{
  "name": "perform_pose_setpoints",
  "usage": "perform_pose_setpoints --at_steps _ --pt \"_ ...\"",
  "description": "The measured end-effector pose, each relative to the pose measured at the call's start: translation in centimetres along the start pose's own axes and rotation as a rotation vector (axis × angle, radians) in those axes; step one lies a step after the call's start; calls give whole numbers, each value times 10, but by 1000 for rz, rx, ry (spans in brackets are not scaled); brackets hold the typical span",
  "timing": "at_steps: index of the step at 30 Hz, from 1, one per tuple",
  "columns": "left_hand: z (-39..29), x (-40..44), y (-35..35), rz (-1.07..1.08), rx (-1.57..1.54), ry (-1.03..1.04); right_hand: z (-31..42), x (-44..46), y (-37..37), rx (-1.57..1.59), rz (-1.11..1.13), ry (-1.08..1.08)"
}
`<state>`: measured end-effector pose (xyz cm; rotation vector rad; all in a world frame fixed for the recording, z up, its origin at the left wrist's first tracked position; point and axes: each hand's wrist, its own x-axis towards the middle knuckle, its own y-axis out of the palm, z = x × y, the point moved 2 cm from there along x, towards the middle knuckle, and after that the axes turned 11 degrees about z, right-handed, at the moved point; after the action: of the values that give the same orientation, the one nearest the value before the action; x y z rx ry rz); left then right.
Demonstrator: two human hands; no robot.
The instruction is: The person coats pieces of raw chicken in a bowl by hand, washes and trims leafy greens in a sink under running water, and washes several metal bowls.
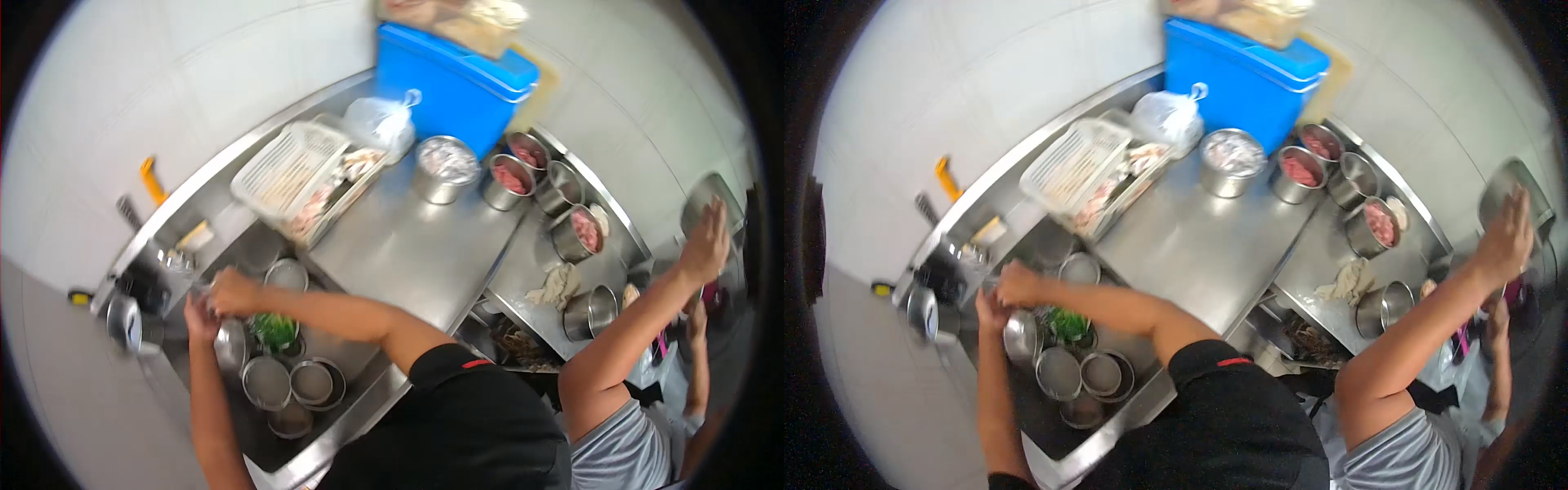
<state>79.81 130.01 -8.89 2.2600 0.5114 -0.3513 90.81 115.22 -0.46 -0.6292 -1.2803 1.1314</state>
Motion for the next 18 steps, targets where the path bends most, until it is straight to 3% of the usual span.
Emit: perform_pose_setpoints --at_steps 2,3,4,5,6,9,12,14,18 --pt "-4 5 30 57 -70 51 1 -4 -22 131 8 169" --pt "-4 10 28 105 -85 27 -11 1 -10 230 143 245" --pt "2 16 19 58 -105 35 -10 0 -17 277 96 219" --pt "3 12 20 149 -181 80 -10 5 -20 207 9 126" --pt "2 0 35 4 -104 107 -14 14 -20 440 76 225" --pt "3 -15 40 -164 -240 134 -16 47 -14 427 212 277" --pt "7 -10 21 -70 -277 221 -14 74 -11 183 220 266" --pt "7 -17 19 -7 -257 236 -11 86 -8 95 430 273" --pt "0 -5 5 -90 -98 185 -11 73 -22 223 525 376"
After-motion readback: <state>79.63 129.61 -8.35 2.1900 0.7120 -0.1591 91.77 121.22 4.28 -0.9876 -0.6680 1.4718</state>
